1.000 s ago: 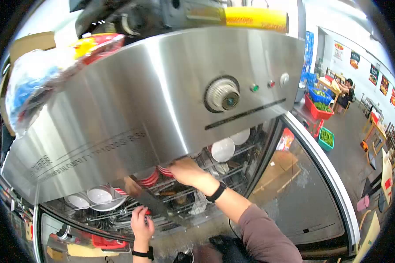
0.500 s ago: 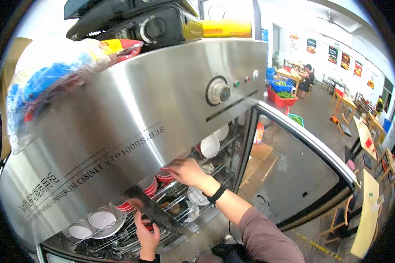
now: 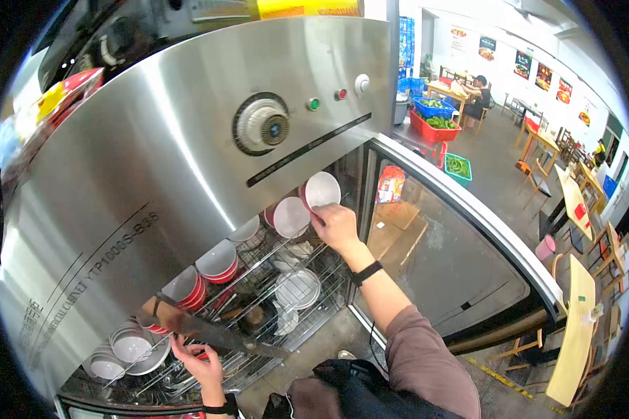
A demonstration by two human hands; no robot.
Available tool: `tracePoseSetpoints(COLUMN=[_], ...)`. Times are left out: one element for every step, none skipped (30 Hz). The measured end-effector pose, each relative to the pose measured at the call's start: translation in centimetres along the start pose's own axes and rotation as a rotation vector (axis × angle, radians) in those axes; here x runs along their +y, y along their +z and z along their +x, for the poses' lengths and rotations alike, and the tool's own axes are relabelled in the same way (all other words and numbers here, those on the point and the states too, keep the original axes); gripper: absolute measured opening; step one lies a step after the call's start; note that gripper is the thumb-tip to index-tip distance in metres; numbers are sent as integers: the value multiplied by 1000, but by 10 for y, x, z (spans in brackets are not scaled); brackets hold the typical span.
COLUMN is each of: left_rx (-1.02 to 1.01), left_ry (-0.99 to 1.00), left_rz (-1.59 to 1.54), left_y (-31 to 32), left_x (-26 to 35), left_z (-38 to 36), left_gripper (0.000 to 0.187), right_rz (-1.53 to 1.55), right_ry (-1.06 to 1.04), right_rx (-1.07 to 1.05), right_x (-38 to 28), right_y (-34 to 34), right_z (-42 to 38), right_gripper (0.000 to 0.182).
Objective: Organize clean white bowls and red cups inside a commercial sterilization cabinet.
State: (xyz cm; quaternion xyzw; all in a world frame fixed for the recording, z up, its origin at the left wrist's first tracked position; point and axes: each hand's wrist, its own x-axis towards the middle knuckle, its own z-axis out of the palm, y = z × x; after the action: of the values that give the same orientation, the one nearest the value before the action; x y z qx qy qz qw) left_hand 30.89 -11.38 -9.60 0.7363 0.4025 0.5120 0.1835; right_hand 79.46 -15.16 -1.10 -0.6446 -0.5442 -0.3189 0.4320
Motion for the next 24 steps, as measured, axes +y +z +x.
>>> tracePoseSetpoints(left_rx=[21,42,59,76,95,112,145,167,184,200,214,212,211,212,214,196,187,178,168,160,161,143,127,130], left_ry=[-6,-12,-4,5,-32,-71,-40,-11,-36,-62,-88,-65,-80,-94,-109,-109,-121,-137,-156,-175,-195,-153,-114,-134], left_rz=[7,15,17,17,48,78,118,130,133,138,144,183,190,197,206,229,234,241,249,245,246,280,320,318], left_y=[3,6,9,12,14,15,19,22,23,25,26,25,25,25,24,22,22,22,22,21,21,23,18,18], left_x=[1,3,5,6,3,4,4,5,8,12,14,14,15,16,20,24,27,32,37,38,42,40,39,42], left_z=[0,0,2,3,0,-1,1,0,2,2,3,5,5,5,6,6,6,7,7,7,8,10,9,12], left_gripper=[96,96,96,96,95,94,94,94,93,93,93,93,93,93,93,94,95,96,97,98,95,96,96,96], right_rz=[4,20,34,47,59,71,84,107,99,93,86,90,130,170,213,232,240,249,258,148,174,169,168,142], right_ry=[20,32,42,52,71,88,105,131,144,157,173,177,192,204,217,279,272,263,255,198,229,234,233,217], right_rx=[-6,-16,-25,-33,-48,-63,-80,-97,-147,-198,-251,-283,-310,-336,-363,-441,-484,-532,-582,-623,-733,-811,-892,-923], right_x=[9,16,20,25,31,36,41,46,49,54,58,63,68,73,74,74,78,82,86,90,87,99,105,100], right_y=[4,8,12,15,19,24,30,36,39,42,45,53,58,64,66,67,70,72,75,80,74,82,91,85], right_z=[1,1,4,7,10,11,13,15,18,21,23,25,25,25,29,32,36,38,38,37,47,49,46,52], right_gripper=[14,13,12,12,11,11,10,11,12,15,17,18,18,18,18,17,17,18,19,21,28,33,37,39])
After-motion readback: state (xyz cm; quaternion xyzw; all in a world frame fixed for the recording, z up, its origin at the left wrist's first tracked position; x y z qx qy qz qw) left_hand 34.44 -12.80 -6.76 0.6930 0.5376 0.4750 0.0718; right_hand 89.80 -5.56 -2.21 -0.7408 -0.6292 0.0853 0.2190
